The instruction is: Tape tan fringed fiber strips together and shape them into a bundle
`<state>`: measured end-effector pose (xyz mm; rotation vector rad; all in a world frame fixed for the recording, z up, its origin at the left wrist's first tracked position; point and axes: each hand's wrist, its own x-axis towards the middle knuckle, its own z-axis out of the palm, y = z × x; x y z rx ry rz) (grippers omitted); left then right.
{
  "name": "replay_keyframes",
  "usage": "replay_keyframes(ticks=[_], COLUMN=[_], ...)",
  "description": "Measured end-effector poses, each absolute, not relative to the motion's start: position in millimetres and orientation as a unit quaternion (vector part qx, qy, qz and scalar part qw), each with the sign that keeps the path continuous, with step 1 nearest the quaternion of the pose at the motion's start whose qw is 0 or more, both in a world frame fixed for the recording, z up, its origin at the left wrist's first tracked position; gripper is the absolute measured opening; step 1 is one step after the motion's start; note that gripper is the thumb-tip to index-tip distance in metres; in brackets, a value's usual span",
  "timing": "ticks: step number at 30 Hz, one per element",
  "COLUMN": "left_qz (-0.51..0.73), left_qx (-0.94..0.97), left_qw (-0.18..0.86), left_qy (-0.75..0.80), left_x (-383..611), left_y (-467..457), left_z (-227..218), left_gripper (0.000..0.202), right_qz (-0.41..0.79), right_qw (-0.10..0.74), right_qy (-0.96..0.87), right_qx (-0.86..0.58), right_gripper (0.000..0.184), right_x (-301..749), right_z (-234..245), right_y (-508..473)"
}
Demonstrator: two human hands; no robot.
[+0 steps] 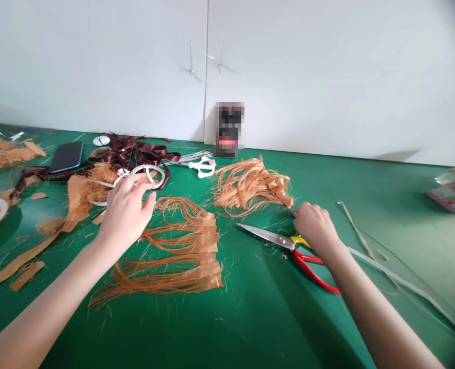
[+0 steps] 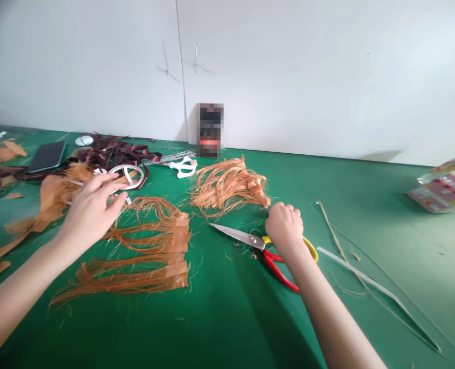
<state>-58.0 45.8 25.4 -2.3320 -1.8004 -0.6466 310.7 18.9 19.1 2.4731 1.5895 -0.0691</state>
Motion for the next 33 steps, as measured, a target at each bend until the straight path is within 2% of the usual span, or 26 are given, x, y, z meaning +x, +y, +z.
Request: replay_keyframes(ticks=[11, 17, 22, 27, 33], left_qz=[-0.204, -0.180, -0.178, -0.172, -0.163], left_qx=[-0.801, -0.804, -0.806, -0.809, -0.819], left_qw=[0.065, 0.078, 0.081, 0.091, 0.096], left_qy=[-0.559, -0.561, -0.559, -0.555, -0.542], left_x=[-43.0, -48.1, -50.0, -48.5, -43.6], left_y=[38.0, 33.0, 30.6, 32.7, 34.6], left_z=[23.0, 23.1, 26.2, 25.4, 19.9], left_gripper=[0.031, 0.032, 0.035, 0.034, 0.035], right_qz=[-0.054, -0.073, -0.045, -0.051, -0.038], right_qw=[0.102, 0.109, 0.085, 0.087, 0.078], right_qy=[0.583, 0.587, 0.556, 0.560, 0.566], right_qx=[0.804, 0.799, 0.826, 0.822, 0.820], right_gripper=[0.029, 0.020, 0.030, 0.024, 0.029], right_x=[308.7, 315.4, 314.4, 323.4, 317.3], right_z=[26.0, 26.3, 24.5, 18.0, 16.7], right_y=[33.3, 30.3, 22.9, 27.1, 29.6])
